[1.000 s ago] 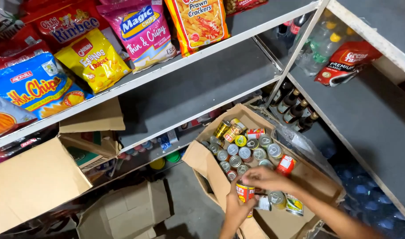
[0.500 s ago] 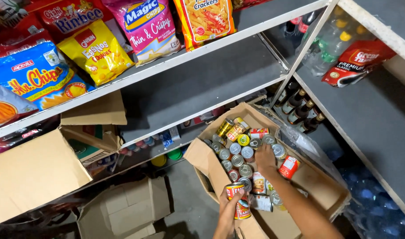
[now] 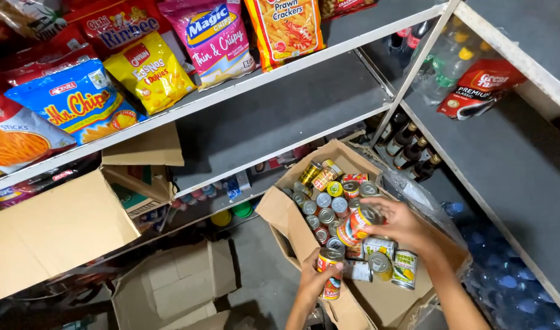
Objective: Stocking canned goods from a cardboard box onto a metal shelf.
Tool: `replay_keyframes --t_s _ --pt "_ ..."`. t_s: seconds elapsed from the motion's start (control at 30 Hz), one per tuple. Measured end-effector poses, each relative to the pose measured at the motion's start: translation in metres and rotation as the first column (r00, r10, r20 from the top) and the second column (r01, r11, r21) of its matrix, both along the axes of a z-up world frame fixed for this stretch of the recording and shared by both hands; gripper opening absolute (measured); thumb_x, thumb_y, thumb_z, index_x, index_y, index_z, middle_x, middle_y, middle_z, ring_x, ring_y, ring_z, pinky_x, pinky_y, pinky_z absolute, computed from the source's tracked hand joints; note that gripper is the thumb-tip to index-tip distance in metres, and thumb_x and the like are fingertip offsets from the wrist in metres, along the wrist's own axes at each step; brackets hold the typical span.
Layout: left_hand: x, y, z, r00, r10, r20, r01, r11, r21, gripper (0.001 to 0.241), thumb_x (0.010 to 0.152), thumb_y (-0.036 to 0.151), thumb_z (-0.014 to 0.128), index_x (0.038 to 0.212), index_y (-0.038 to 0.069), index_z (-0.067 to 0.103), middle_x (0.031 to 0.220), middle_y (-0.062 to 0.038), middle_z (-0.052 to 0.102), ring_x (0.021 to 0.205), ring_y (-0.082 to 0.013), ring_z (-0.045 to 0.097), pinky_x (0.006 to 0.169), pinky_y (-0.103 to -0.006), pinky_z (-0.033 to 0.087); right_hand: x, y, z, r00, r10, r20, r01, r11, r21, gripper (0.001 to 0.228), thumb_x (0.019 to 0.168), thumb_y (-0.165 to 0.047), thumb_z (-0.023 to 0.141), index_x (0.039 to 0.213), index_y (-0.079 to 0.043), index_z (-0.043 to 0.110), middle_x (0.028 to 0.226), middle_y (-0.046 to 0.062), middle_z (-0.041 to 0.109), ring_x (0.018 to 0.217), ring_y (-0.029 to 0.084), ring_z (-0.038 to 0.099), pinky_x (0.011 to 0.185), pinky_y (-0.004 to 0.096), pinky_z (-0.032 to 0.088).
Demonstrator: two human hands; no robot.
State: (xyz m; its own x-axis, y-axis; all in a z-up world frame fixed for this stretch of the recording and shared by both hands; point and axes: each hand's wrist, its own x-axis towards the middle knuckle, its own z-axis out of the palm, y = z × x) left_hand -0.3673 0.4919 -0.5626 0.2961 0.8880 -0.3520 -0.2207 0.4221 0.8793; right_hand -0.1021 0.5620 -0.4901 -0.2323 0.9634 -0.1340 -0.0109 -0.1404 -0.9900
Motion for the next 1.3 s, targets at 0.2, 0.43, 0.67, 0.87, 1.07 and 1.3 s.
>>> replay_keyframes --t_s 0.2,0.43,0.67,0.87,1.07,1.3 --pt "0.010 -0.007 0.033 0.988 -0.137 0.077 0.137 0.991 0.005 0.029 0.085 0.019 0.080 0.107 0.005 0.067 0.086 -0.003 0.072 0.075 -0.0115 0.068 0.069 -0.0278 0.056 -0.049 -0.027 0.030 0.300 -0.120 -0.946 0.048 0.993 -0.111 0.061 0.086 -0.055 0.071 0.121 -0.007 0.055 0.110 0.015 0.067 0.106 0.038 0.068 0.099 0.058 0.053" --pt "0.027 -0.014 0.042 0.982 -0.162 -0.096 0.174 0.976 0.131 0.037 0.080 0.020 0.089 0.105 0.002 0.069 0.087 -0.003 0.073 0.075 -0.0094 0.066 0.069 -0.0284 0.056 -0.038 -0.050 -0.086 0.543 -0.499 -0.675 0.157 0.850 -0.503 0.053 0.096 -0.046 0.064 0.132 -0.009 0.058 0.118 0.017 0.068 0.097 0.034 0.069 0.089 0.052 0.055" --pt "0.024 -0.022 0.043 0.980 -0.198 0.012 0.198 0.980 0.007 0.038 0.084 0.023 0.083 0.112 0.000 0.069 0.088 -0.007 0.075 0.076 -0.0134 0.071 0.071 -0.0300 0.059 -0.038 -0.059 -0.129 0.665 -0.423 -0.616 0.171 0.889 -0.426 0.060 0.094 -0.040 0.067 0.137 0.000 0.054 0.128 0.018 0.067 0.114 0.029 0.067 0.100 0.048 0.054" --pt "0.025 -0.024 0.043 0.961 -0.177 0.213 0.196 0.978 -0.073 0.035 0.092 0.021 0.077 0.115 -0.003 0.065 0.092 -0.009 0.072 0.075 -0.0183 0.072 0.070 -0.0328 0.060 -0.071 -0.059 -0.035 0.605 -0.431 -0.669 0.111 0.878 -0.465 0.060 0.095 -0.041 0.061 0.133 0.005 0.057 0.127 0.022 0.069 0.111 0.035 0.069 0.094 0.051 0.054" --pt "0.026 -0.025 0.028 0.951 -0.175 0.256 0.213 0.969 -0.129 0.035 0.095 0.023 0.075 0.113 -0.005 0.065 0.093 -0.012 0.072 0.073 -0.0216 0.072 0.066 -0.0344 0.061 -0.067 -0.065 -0.061 0.759 -0.373 -0.534 0.171 0.905 -0.389 0.056 0.098 -0.035 0.059 0.138 0.002 0.051 0.135 0.023 0.063 0.120 0.036 0.064 0.103 0.053 0.050" --pt "0.030 -0.025 0.044 0.957 -0.137 0.255 0.178 0.973 -0.147 0.048 0.092 0.022 0.074 0.128 0.001 0.051 0.098 -0.012 0.069 0.079 -0.0220 0.073 0.064 -0.0403 0.064 -0.078 -0.063 -0.034 0.809 -0.225 -0.543 0.037 0.941 -0.335 0.065 0.096 -0.042 0.058 0.138 0.008 0.054 0.143 0.023 0.061 0.126 0.031 0.065 0.108 0.046 0.052"
